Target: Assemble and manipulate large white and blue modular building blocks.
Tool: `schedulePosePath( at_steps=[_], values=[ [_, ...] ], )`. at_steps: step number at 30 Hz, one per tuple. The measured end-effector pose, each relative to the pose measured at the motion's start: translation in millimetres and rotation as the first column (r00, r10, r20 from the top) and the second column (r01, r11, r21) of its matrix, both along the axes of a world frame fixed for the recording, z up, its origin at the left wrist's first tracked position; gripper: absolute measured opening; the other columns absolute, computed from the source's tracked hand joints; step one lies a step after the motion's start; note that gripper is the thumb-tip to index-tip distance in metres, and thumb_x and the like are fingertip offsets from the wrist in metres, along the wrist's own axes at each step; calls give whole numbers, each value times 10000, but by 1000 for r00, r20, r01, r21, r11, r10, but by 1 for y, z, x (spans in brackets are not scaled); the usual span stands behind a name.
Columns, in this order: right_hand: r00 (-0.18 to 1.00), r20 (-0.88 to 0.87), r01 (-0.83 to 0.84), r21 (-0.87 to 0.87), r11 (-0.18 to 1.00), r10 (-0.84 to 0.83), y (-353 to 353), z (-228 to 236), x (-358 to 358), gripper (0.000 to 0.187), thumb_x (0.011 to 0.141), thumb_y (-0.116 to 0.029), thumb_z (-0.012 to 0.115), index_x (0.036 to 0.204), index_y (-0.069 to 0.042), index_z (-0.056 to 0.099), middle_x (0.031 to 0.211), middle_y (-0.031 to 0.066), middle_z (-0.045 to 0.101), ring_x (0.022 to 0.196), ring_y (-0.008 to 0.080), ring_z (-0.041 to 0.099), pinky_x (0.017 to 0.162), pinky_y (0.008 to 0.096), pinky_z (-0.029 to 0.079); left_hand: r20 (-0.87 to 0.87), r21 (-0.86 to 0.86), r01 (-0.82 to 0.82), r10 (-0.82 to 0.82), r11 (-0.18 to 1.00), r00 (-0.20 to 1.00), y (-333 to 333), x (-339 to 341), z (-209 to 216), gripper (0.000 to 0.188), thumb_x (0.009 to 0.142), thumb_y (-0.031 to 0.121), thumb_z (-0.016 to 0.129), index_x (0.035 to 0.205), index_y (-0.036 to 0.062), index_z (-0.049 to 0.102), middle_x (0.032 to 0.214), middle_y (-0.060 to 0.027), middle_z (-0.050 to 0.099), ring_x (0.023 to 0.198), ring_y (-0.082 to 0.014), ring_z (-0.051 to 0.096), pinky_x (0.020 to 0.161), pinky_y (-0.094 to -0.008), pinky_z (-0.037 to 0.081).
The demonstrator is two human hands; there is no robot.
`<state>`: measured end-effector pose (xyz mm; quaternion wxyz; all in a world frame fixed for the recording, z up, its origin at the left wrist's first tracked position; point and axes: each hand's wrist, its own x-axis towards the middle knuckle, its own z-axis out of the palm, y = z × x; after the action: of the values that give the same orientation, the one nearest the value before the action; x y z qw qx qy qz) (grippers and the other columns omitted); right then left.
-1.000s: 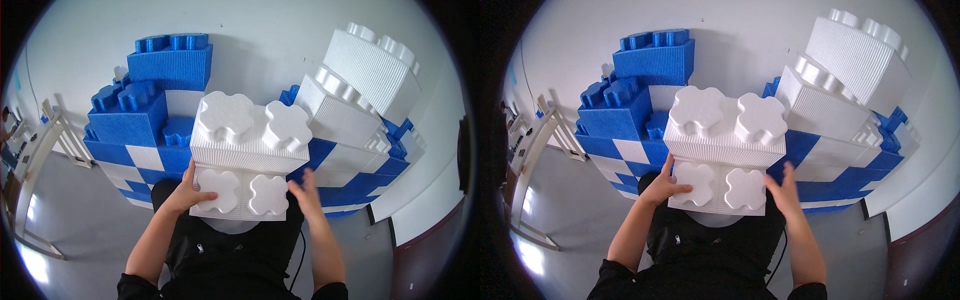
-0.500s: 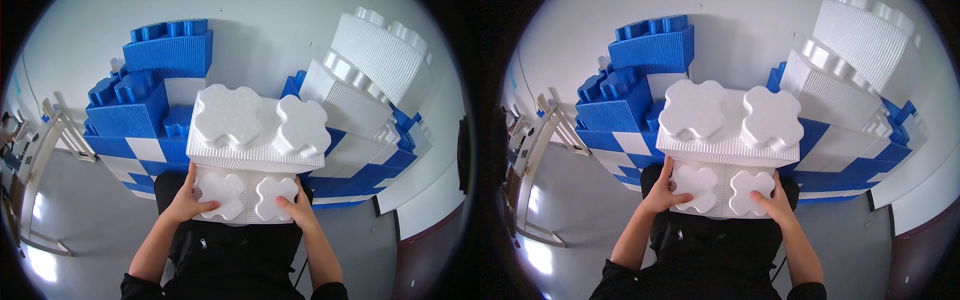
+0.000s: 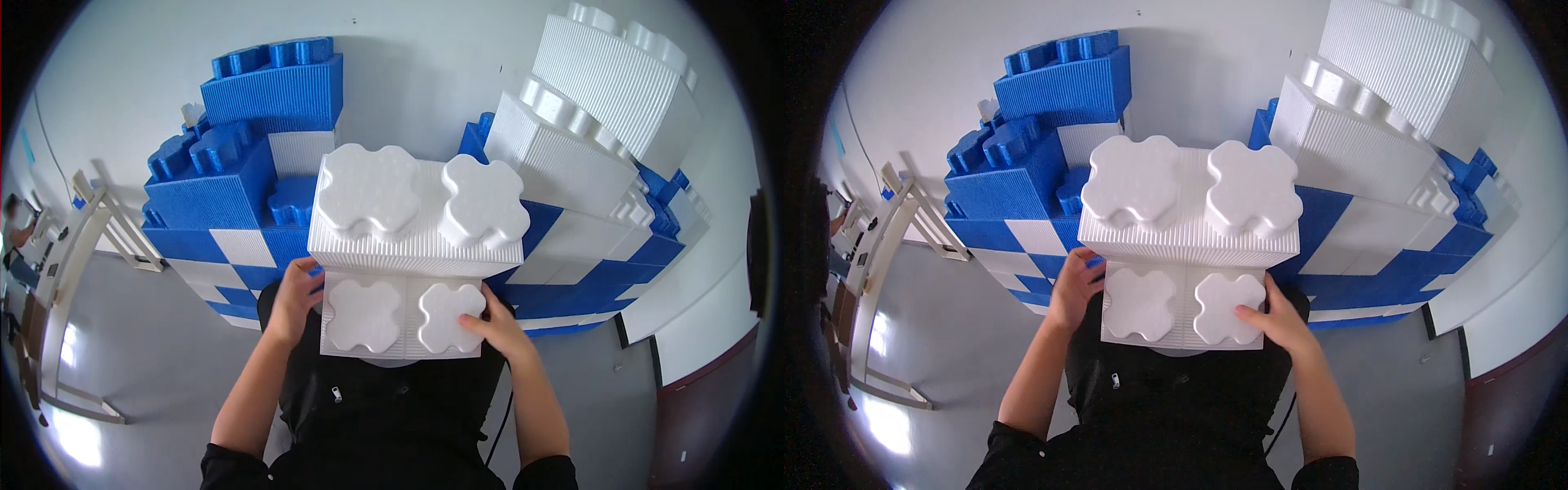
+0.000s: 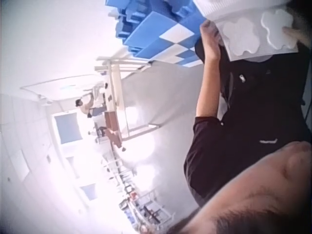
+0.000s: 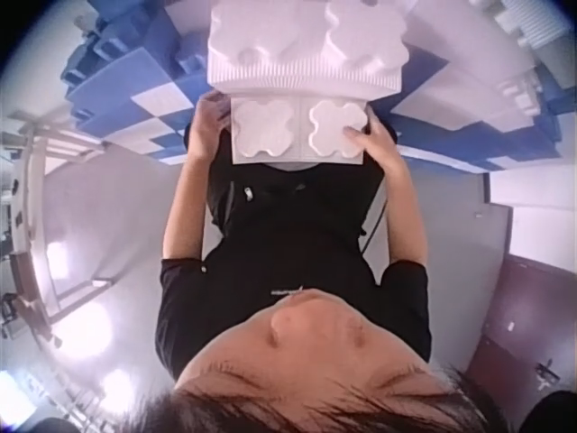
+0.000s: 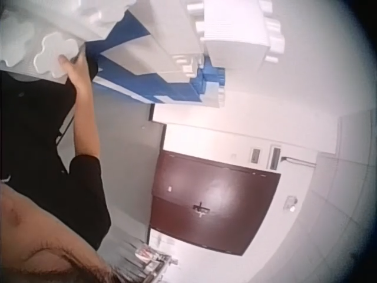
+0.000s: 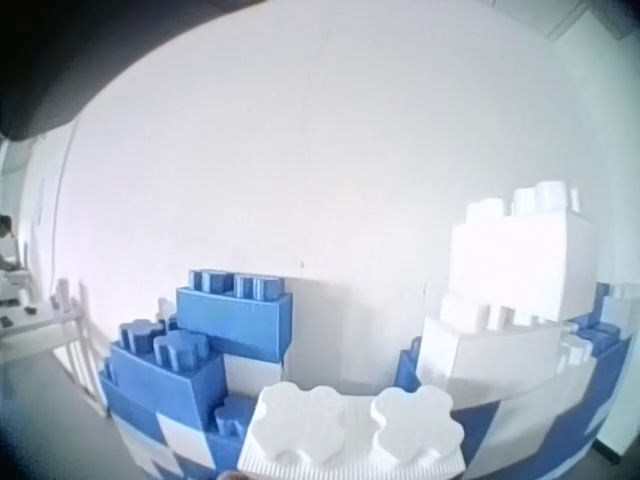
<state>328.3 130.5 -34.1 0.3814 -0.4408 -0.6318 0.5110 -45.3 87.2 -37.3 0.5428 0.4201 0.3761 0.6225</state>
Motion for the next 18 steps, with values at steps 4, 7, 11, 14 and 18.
schedulePosePath(
  at_steps=[4,7,11,14,18],
  values=[
    [939,-228,247,-78,966,-258,26,25,34,497,807,-218,578,1261,-15,578,1218,86,613,1116,223,556,958,365,439,-179,91,-236,249,967,952,29,-2,42,639,989,562,404,1377,56,445,1423,-129,462,1321,-335,426,1091,-488,319],
    [851,-443,260,-109,960,-281,52,51,27,433,913,-318,533,1240,-39,588,1215,77,618,1100,201,567,944,358,441,-117,105,-175,187,979,975,54,8,67,614,1006,537,403,1381,55,472,1377,-119,518,1285,-301,471,1085,-434,336],
    [737,-629,165,-189,968,-248,81,64,2,431,992,-360,462,1283,-56,558,1270,64,607,1176,203,569,991,388,438,41,-21,-123,124,992,991,62,21,84,528,1040,464,382,1372,73,504,1327,-70,579,1261,-201,515,1077,-346,365],
    [770,-558,249,-182,951,-309,86,54,-1,457,987,-372,466,1309,-57,545,1282,63,602,1188,190,567,999,365,439,153,4,-1,1,1000,988,60,26,81,525,1046,449,381,1395,72,489,1339,-66,573,1255,-199,522,1073,-342,378],
    [755,-605,166,-198,966,-253,63,56,-5,479,985,-380,474,1331,-54,532,1291,56,595,1202,194,561,1009,375,436,103,36,17,-20,999,994,37,28,79,593,1045,472,354,1450,45,423,1415,-94,522,1309,-207,478,1114,-350,318]
  ],
)
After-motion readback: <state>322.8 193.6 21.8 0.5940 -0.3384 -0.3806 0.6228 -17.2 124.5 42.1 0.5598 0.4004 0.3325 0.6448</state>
